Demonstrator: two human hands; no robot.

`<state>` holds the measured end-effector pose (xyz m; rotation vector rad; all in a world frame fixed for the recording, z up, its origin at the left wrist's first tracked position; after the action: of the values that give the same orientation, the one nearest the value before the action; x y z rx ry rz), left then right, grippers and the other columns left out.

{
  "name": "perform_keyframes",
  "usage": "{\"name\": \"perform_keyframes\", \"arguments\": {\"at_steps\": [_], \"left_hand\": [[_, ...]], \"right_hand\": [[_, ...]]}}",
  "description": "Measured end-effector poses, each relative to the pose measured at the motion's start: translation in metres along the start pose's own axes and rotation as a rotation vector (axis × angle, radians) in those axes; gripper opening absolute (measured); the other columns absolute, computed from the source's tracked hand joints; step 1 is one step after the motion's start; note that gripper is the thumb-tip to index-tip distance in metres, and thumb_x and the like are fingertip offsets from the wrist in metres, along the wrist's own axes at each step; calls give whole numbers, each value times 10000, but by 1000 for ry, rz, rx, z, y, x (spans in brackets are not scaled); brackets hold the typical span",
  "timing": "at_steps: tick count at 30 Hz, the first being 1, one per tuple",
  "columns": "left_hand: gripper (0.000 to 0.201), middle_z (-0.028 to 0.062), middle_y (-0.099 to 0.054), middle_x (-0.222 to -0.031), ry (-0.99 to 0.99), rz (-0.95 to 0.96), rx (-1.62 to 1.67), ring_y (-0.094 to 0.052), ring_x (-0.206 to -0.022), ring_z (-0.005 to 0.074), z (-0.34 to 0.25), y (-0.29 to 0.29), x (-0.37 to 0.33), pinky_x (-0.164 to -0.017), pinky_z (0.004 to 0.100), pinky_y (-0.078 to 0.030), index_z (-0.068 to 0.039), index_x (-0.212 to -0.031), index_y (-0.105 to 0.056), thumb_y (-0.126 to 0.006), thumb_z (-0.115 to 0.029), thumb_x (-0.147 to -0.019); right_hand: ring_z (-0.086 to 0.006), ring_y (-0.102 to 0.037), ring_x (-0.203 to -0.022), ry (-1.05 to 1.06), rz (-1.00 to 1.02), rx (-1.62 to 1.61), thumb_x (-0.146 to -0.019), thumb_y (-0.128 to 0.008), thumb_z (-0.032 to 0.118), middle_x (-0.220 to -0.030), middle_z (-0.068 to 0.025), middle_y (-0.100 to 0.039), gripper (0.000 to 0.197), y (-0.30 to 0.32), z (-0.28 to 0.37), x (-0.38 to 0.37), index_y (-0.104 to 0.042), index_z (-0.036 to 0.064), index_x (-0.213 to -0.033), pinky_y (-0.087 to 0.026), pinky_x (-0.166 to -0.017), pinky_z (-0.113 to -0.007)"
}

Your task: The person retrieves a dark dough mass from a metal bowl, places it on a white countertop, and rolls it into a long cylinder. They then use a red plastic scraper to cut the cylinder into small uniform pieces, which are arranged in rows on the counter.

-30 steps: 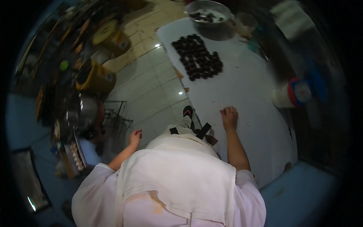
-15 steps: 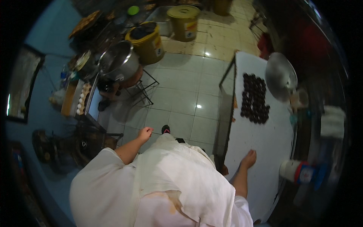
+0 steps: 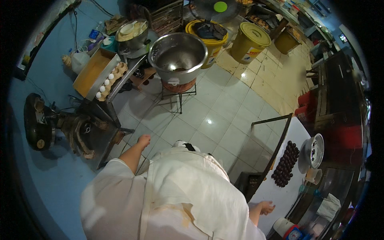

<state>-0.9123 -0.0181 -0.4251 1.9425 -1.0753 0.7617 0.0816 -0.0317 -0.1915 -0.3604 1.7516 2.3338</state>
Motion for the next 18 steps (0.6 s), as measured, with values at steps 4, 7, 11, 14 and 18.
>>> {"name": "perform_keyframes", "arguments": {"at_steps": [4,7,11,14,18], "left_hand": [[378,17,-676,-1091,10,16,231,-639,-815,132,-62,10,-2,-586,277,-484,-170,-1338,-640,-627,-211,-963],[427,12,-659,-1146,4,56,304,-637,-901,121,-83,20,-8,-625,249,-485,-172,-1397,-596,-621,-191,-972],[419,9,-656,-1125,24,55,385,-643,-886,116,-109,26,2,-622,228,-482,-156,-1402,-591,-626,-192,-986],[415,7,-647,-1134,52,45,559,-650,-869,122,-111,43,1,-619,228,-485,-150,-1405,-589,-632,-197,-995],[417,13,-637,-1161,45,-65,703,-657,-901,138,-104,75,-15,-660,257,-512,-151,-1419,-585,-637,-216,-1010]], "right_hand": [[-362,-480,-1343,392,202,-102,-929,-741,369,-1507,-35,-525,496,-1,121,138,-604,297,-1400,-417,-1052,-611],[-352,-481,-1355,794,327,-137,-883,-787,255,-1479,-75,-549,542,-6,234,253,-613,214,-1394,-426,-1093,-515],[-325,-548,-1295,1195,426,-534,-853,-788,128,-1357,-84,-639,443,1,388,373,-686,140,-1284,-422,-1095,-474],[-333,-548,-1282,1393,670,-811,-867,-780,125,-1359,-107,-640,395,26,516,482,-703,128,-1255,-408,-1109,-467],[-380,-548,-1261,1868,751,-979,-838,-795,138,-1352,-138,-628,408,147,637,661,-706,124,-1236,-435,-1097,-492]]}}
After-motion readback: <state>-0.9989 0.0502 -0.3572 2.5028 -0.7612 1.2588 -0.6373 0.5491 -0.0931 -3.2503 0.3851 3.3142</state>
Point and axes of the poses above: each hand's wrist, its own x-axis away from the middle knuckle, its own y-axis out of the back of the hand, z = x × y, the point moved 8 cm from there along -x, towards the middle knuckle
